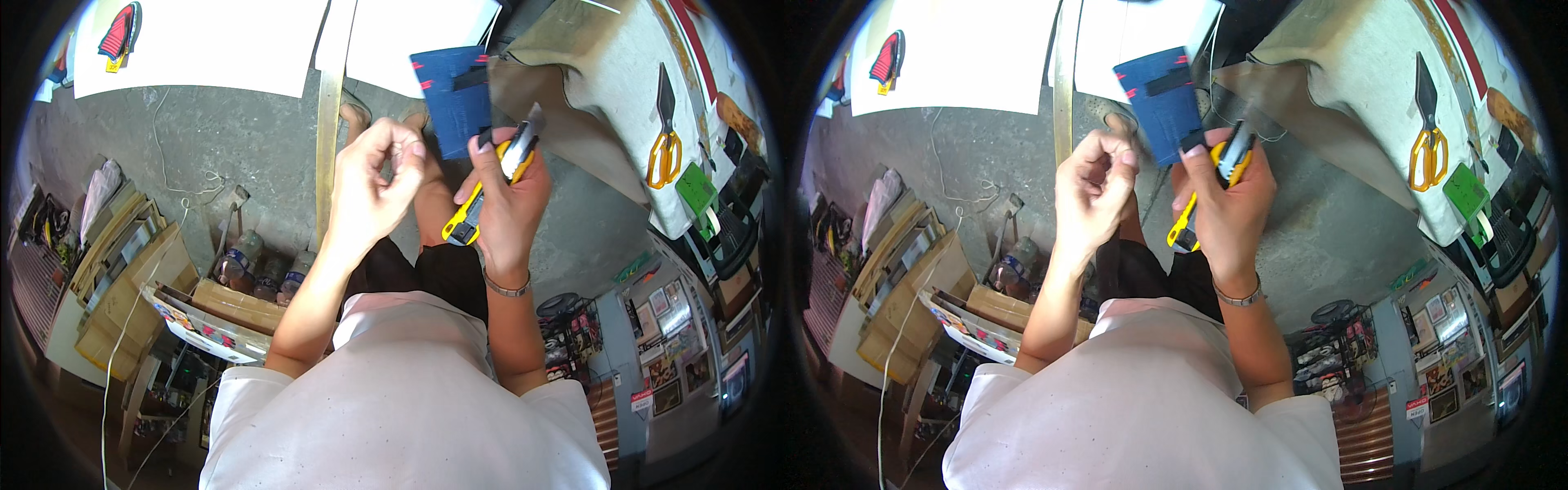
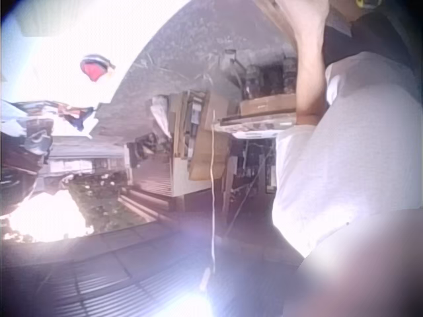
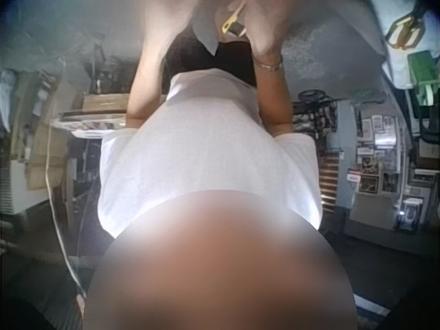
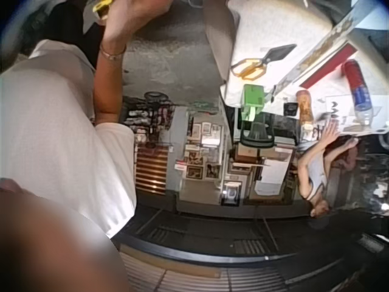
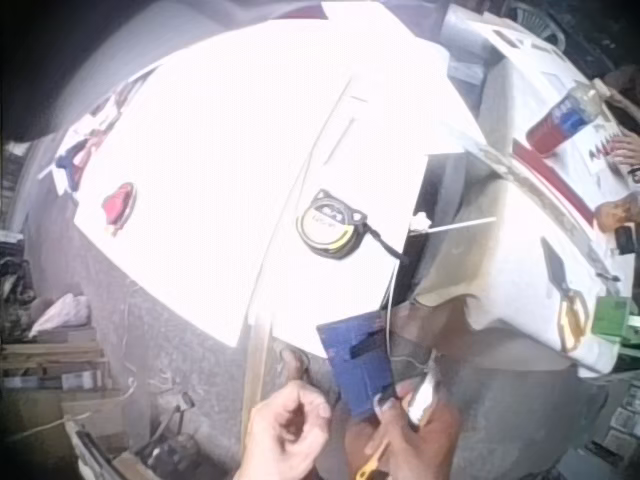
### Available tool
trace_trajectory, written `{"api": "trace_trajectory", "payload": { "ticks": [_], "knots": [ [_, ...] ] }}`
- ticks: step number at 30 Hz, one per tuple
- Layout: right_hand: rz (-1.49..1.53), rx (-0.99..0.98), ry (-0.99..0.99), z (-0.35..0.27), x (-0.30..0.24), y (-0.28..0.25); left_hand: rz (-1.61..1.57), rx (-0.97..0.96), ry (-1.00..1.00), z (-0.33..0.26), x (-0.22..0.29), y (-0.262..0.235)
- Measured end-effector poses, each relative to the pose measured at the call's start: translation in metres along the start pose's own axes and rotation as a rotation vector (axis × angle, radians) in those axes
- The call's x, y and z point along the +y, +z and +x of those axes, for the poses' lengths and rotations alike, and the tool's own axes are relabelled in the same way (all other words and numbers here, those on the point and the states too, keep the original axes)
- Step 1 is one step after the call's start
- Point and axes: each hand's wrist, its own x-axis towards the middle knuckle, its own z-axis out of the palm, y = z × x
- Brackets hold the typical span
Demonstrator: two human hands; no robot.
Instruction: The person cuts a small rectangular piece of dark blue fabric using scissors, then uses a utility knife to trim edges and score lines. The person folds the fabric and continues trimming with the knife, then uses scissors again to refine the shape. The finished piece is held and inspected.
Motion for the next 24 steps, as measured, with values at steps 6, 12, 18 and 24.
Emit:
{"api": "trace_trajectory", "payload": {
  "ticks": [6,12,18,24],
  "knots": [
    [0.115,0.014,0.082,0.014,-0.005,-0.020,0.153,-0.188,-0.197,-0.004,0.008,-0.034],
    [0.100,-0.024,0.074,0.013,-0.005,-0.021,0.248,-0.222,-0.130,0.000,0.017,-0.025],
    [0.122,-0.120,0.076,0.006,0.000,-0.017,-0.211,-0.223,-0.206,0.010,0.009,-0.004],
    [0.166,-0.178,0.110,0.008,0.008,-0.017,-0.434,-0.234,-0.327,0.005,0.003,-0.009]
  ]
}}
